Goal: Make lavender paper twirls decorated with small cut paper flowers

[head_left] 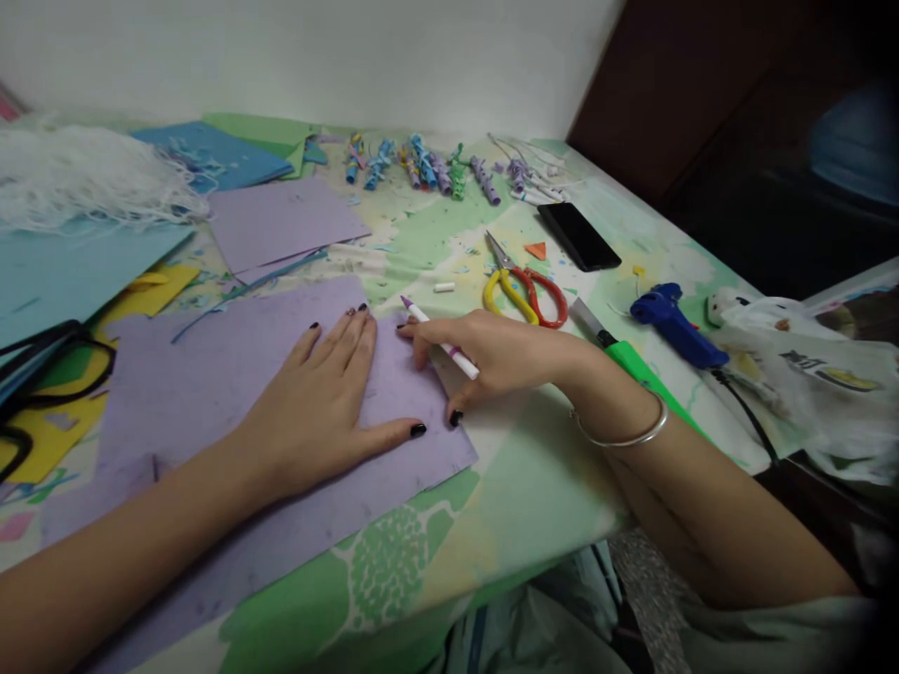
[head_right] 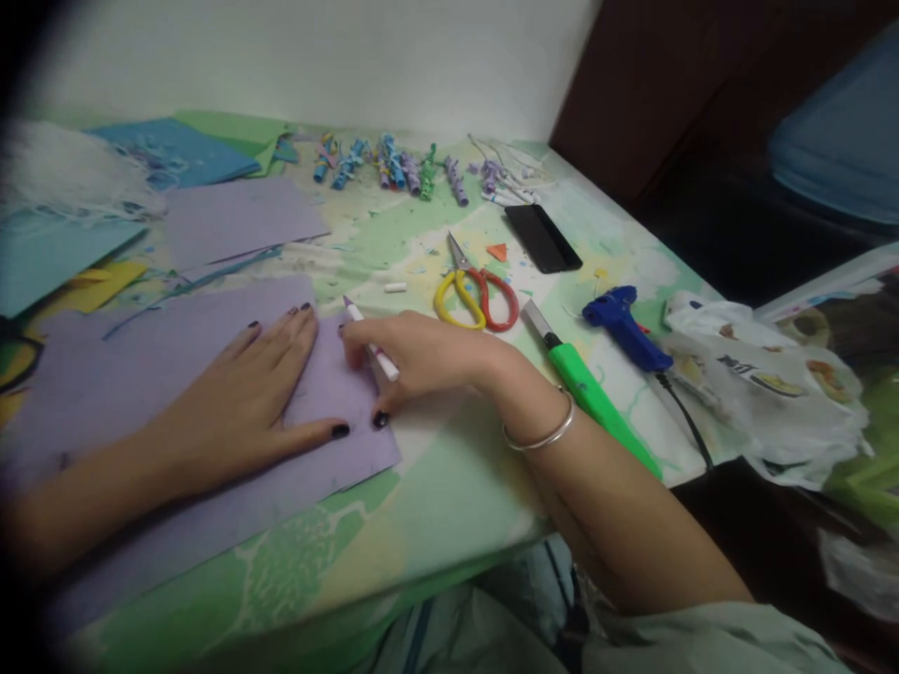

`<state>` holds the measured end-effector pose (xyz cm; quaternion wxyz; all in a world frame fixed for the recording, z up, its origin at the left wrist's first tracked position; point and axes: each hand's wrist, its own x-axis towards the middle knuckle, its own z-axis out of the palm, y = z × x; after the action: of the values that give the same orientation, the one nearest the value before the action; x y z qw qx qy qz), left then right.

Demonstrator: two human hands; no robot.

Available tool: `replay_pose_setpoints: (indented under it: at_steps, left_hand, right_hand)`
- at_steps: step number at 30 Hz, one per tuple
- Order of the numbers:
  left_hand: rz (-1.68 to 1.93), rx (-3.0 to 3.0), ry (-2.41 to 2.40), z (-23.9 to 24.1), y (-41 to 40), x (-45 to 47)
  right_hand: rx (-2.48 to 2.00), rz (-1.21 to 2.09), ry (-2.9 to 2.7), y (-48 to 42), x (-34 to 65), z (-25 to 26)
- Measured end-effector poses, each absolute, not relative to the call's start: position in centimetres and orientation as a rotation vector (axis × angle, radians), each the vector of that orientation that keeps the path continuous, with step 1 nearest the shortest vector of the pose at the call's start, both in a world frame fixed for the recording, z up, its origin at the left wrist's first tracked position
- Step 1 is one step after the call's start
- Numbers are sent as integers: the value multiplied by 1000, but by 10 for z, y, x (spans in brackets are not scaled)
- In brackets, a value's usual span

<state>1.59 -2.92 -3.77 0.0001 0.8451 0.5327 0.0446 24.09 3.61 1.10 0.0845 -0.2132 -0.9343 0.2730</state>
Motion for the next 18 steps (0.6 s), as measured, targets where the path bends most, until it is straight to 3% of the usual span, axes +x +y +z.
replay_pose_setpoints:
  at_steps: [18]
  left_hand:
    - [134,2647,1674,-37,-31,16]
  right_hand:
    - [-667,810,-2833,35,239,9]
